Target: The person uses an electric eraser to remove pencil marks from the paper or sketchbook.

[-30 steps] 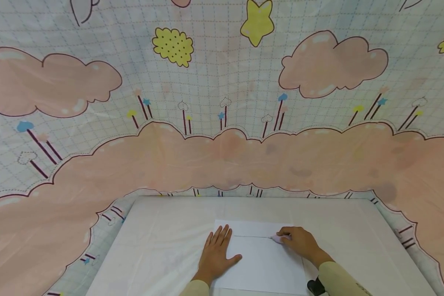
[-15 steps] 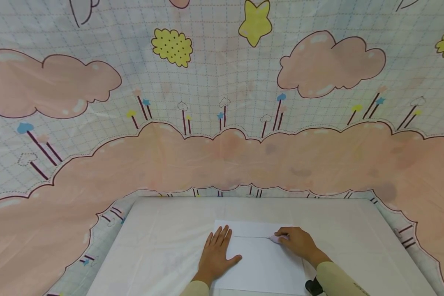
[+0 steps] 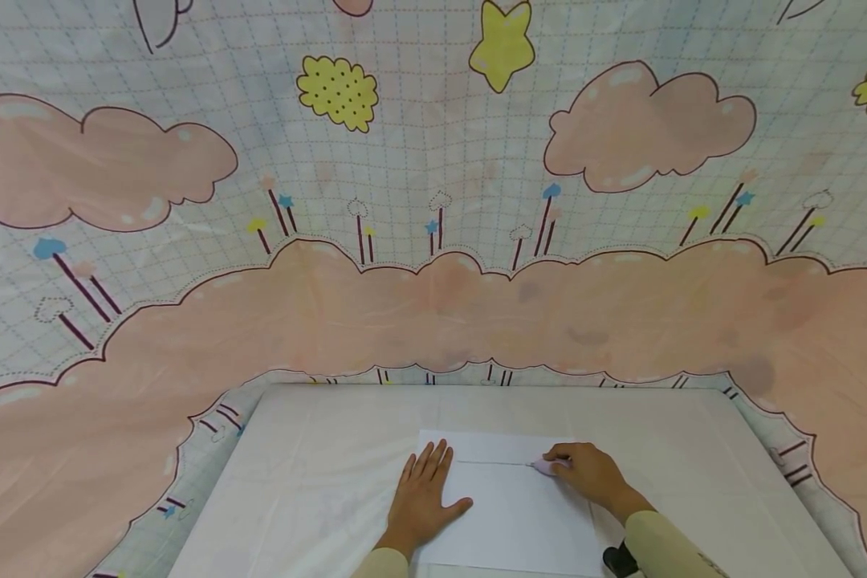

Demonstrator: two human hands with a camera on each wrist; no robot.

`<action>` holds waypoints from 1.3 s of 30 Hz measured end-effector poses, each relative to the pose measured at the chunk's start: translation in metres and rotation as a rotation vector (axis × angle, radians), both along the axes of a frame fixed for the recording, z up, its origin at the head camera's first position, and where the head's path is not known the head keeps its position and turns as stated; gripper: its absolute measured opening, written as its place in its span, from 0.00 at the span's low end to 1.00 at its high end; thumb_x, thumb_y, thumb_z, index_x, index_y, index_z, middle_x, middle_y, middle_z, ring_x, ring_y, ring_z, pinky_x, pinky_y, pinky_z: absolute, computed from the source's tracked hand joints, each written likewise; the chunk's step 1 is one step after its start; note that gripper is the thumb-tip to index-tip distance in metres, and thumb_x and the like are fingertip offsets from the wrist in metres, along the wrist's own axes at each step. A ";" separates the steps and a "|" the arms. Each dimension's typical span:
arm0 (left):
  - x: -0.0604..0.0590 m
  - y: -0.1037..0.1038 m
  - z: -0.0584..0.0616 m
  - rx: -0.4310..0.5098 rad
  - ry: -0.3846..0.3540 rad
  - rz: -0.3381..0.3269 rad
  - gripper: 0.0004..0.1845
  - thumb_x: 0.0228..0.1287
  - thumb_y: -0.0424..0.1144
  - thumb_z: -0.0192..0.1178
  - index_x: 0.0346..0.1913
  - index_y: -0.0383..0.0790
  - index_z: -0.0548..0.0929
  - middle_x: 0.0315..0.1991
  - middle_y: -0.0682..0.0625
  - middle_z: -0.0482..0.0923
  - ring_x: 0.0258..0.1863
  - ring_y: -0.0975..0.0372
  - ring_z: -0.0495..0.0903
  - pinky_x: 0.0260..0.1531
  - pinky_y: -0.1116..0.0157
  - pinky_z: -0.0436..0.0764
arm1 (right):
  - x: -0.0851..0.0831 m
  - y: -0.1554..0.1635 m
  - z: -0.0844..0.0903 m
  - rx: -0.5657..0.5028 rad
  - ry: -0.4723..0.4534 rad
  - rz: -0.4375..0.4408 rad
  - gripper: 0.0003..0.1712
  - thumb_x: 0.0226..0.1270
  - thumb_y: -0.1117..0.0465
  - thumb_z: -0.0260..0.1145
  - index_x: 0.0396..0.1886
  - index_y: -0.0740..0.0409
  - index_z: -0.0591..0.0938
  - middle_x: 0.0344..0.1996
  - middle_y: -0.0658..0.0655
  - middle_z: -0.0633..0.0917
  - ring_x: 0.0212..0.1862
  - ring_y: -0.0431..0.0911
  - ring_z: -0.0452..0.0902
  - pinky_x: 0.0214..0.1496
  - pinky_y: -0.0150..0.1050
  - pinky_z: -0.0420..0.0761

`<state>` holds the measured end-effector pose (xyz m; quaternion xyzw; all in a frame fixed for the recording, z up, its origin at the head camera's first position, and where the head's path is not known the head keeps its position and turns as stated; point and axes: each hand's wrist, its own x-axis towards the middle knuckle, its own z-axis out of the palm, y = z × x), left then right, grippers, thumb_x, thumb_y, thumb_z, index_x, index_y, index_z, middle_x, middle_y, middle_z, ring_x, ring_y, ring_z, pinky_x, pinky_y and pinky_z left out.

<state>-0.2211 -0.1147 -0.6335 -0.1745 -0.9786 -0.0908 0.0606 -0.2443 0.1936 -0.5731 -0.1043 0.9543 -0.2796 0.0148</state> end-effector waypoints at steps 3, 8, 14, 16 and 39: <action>0.001 0.000 0.001 0.004 -0.020 0.002 0.51 0.60 0.79 0.37 0.77 0.47 0.57 0.79 0.54 0.49 0.78 0.56 0.49 0.76 0.49 0.50 | 0.000 0.000 0.000 -0.005 0.003 0.001 0.06 0.62 0.61 0.69 0.38 0.48 0.89 0.42 0.50 0.89 0.50 0.53 0.83 0.54 0.54 0.81; 0.002 0.000 0.002 0.001 -0.022 0.002 0.51 0.61 0.79 0.37 0.77 0.47 0.58 0.79 0.54 0.49 0.78 0.56 0.49 0.76 0.49 0.50 | 0.001 -0.002 0.000 -0.010 0.021 0.017 0.06 0.62 0.61 0.69 0.38 0.47 0.89 0.42 0.49 0.89 0.50 0.53 0.84 0.54 0.54 0.81; 0.000 -0.001 0.001 -0.005 -0.041 0.005 0.51 0.60 0.79 0.36 0.78 0.48 0.56 0.80 0.55 0.48 0.79 0.56 0.47 0.76 0.50 0.49 | -0.001 -0.004 -0.002 -0.018 0.014 0.012 0.06 0.62 0.60 0.69 0.37 0.46 0.89 0.43 0.49 0.89 0.51 0.52 0.83 0.56 0.54 0.80; -0.001 -0.001 0.000 -0.003 -0.038 0.004 0.51 0.60 0.80 0.36 0.78 0.48 0.56 0.80 0.54 0.48 0.79 0.56 0.47 0.76 0.50 0.49 | -0.002 -0.006 -0.002 -0.016 0.018 0.013 0.06 0.62 0.60 0.69 0.37 0.46 0.89 0.43 0.49 0.89 0.52 0.53 0.83 0.56 0.54 0.80; 0.000 -0.001 0.000 0.025 -0.035 -0.004 0.51 0.60 0.79 0.38 0.78 0.47 0.57 0.79 0.54 0.49 0.78 0.55 0.48 0.76 0.49 0.49 | 0.001 -0.004 0.002 0.027 0.013 0.015 0.07 0.62 0.61 0.69 0.38 0.47 0.89 0.42 0.49 0.89 0.51 0.52 0.84 0.56 0.54 0.81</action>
